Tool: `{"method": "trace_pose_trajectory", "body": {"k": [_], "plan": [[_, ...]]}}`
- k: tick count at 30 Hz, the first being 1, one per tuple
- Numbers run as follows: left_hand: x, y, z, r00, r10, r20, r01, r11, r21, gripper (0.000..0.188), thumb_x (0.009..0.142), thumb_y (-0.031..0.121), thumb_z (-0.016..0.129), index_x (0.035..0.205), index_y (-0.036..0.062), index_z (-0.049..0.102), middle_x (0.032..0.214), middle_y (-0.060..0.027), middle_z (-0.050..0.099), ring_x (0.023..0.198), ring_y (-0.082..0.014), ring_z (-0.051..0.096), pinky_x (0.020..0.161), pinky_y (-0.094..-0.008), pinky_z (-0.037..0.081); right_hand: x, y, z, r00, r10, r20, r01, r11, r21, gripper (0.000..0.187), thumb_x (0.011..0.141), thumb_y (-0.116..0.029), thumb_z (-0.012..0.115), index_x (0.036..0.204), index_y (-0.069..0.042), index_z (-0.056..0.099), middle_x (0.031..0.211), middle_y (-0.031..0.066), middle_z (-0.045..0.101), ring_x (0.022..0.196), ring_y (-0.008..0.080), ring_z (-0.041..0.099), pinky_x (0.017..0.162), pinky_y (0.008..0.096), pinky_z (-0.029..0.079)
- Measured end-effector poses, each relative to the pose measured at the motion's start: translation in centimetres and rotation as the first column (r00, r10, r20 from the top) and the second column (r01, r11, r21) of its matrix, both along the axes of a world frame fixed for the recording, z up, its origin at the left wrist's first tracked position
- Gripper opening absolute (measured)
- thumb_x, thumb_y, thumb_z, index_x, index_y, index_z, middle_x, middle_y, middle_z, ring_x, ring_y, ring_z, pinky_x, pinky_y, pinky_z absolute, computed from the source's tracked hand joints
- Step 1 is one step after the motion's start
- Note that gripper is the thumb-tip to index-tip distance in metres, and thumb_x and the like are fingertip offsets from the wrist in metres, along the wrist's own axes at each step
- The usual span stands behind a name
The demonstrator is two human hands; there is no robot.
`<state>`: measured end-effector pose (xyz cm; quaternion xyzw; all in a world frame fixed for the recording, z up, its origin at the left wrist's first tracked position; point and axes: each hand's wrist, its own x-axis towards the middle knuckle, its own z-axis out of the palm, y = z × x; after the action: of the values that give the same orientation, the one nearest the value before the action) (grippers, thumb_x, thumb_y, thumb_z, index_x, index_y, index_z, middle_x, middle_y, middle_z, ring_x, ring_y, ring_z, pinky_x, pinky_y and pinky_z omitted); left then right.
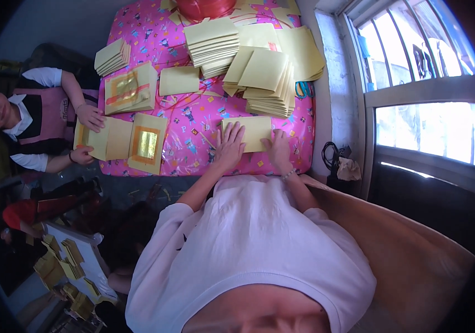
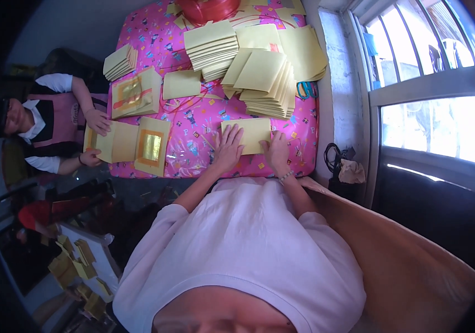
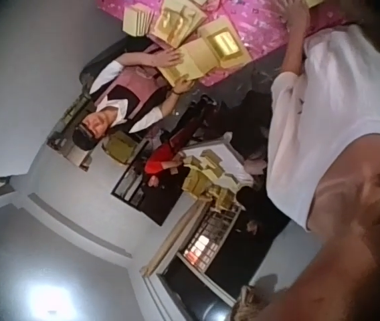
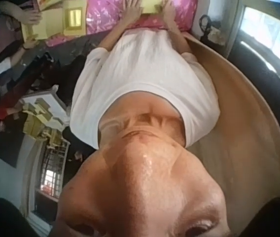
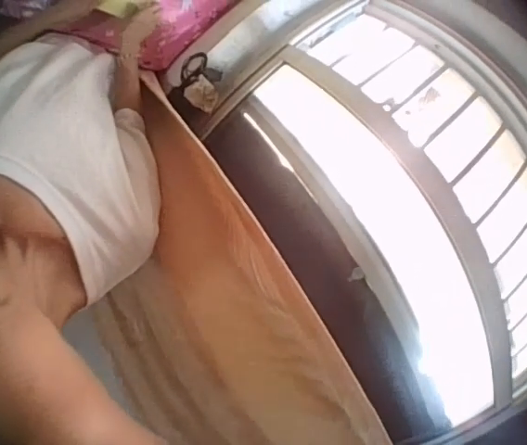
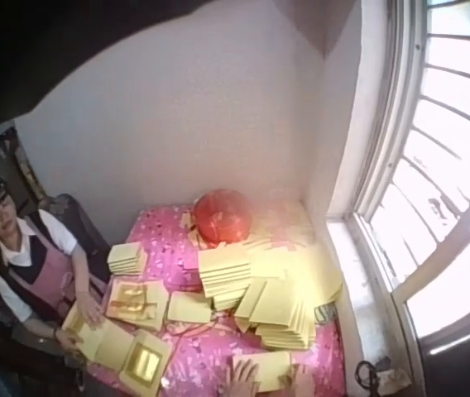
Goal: Folding and bundling sheets of joss paper using a red ribbon.
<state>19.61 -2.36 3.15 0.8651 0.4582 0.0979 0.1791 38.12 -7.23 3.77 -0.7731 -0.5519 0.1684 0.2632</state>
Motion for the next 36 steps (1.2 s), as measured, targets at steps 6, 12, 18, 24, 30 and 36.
{"method": "trace_pose_trajectory", "body": {"k": [6, 12, 18, 24, 30, 36], "plan": [[-0.2, 2.1, 2.0, 0.992, 0.002, 0.127, 0.006, 0.998, -0.063, 0.052, 0.077, 0.026, 0.06, 0.124, 0.0068, 0.046, 0.131, -0.0113, 0.04, 0.122, -0.03, 0.035, 0.099, -0.0484, 0.027, 1.2, 7.7, 12.5, 0.987, 0.066, 0.148, -0.114, 0.932, 0.343, 0.025, 0.077, -0.014, 0.064, 0.097, -0.003, 0.052, 0.092, 0.0146, 0.054, 0.086, 0.0331, 0.051, 0.076, 0.0426, 0.042], [-0.1, 5.2, 3.4, 0.953, 0.066, 0.295, -0.006, 0.98, -0.197, 0.04, 0.069, 0.027, 0.067, 0.102, 0.0066, 0.055, 0.109, -0.01, 0.05, 0.109, -0.0291, 0.041, 0.088, -0.0446, 0.032, 0.3, 16.1, 15.3, 0.858, 0.326, 0.396, -0.381, 0.922, 0.066, 0.057, 0.07, -0.03, 0.072, 0.117, -0.008, 0.049, 0.112, 0.0112, 0.052, 0.108, 0.0294, 0.048, 0.091, 0.0431, 0.037], [0.7, 10.0, -0.4, 0.552, 0.487, 0.677, -0.315, 0.873, -0.371, 0.021, 0.086, 0.02, 0.056, 0.102, 0.0066, 0.052, 0.089, -0.0058, 0.057, 0.08, -0.0224, 0.056, 0.071, -0.0347, 0.046, -0.5, 19.2, 12.0, 0.757, 0.452, 0.472, -0.373, 0.892, -0.255, 0.083, 0.062, -0.042, 0.076, 0.13, -0.012, 0.038, 0.126, 0.0127, 0.044, 0.124, 0.0325, 0.034, 0.102, 0.0528, 0.026], [2.2, 17.4, -4.2, 0.014, 0.996, -0.088, 0.41, -0.086, -0.908, 0.025, 0.09, 0.018, 0.049, 0.111, 0.0045, 0.048, 0.104, -0.0117, 0.054, 0.097, -0.0261, 0.054, 0.085, -0.0428, 0.047, -2.0, 20.6, 11.3, 0.712, 0.474, 0.518, -0.295, 0.872, -0.391, 0.086, 0.061, -0.043, 0.077, 0.13, -0.013, 0.038, 0.126, 0.0147, 0.044, 0.125, 0.0344, 0.033, 0.102, 0.0522, 0.025], [4.0, 19.0, -5.8, -0.071, 0.991, -0.114, 0.497, -0.064, -0.865, 0.025, 0.088, 0.003, 0.041, 0.112, 0.0038, 0.049, 0.107, -0.0114, 0.056, 0.098, -0.0252, 0.055, 0.08, -0.0383, 0.05, -0.5, 20.6, 8.6, 0.798, 0.433, 0.419, -0.377, 0.901, -0.214, 0.061, 0.066, -0.044, 0.071, 0.114, -0.012, 0.051, 0.112, 0.01, 0.051, 0.112, 0.0272, 0.041, 0.09, 0.0403, 0.032], [4.9, 16.9, -2.1, -0.098, 0.971, 0.218, 0.237, 0.235, -0.943, 0.034, 0.08, -0.008, 0.042, 0.111, 0.006, 0.048, 0.101, -0.0092, 0.058, 0.085, -0.0221, 0.058, 0.065, -0.0349, 0.051, 1.1, 19.4, 7.8, 0.887, 0.363, 0.284, -0.384, 0.923, 0.019, 0.062, 0.07, -0.044, 0.069, 0.117, -0.008, 0.05, 0.108, 0.0121, 0.052, 0.108, 0.0273, 0.046, 0.092, 0.0392, 0.034]]}}
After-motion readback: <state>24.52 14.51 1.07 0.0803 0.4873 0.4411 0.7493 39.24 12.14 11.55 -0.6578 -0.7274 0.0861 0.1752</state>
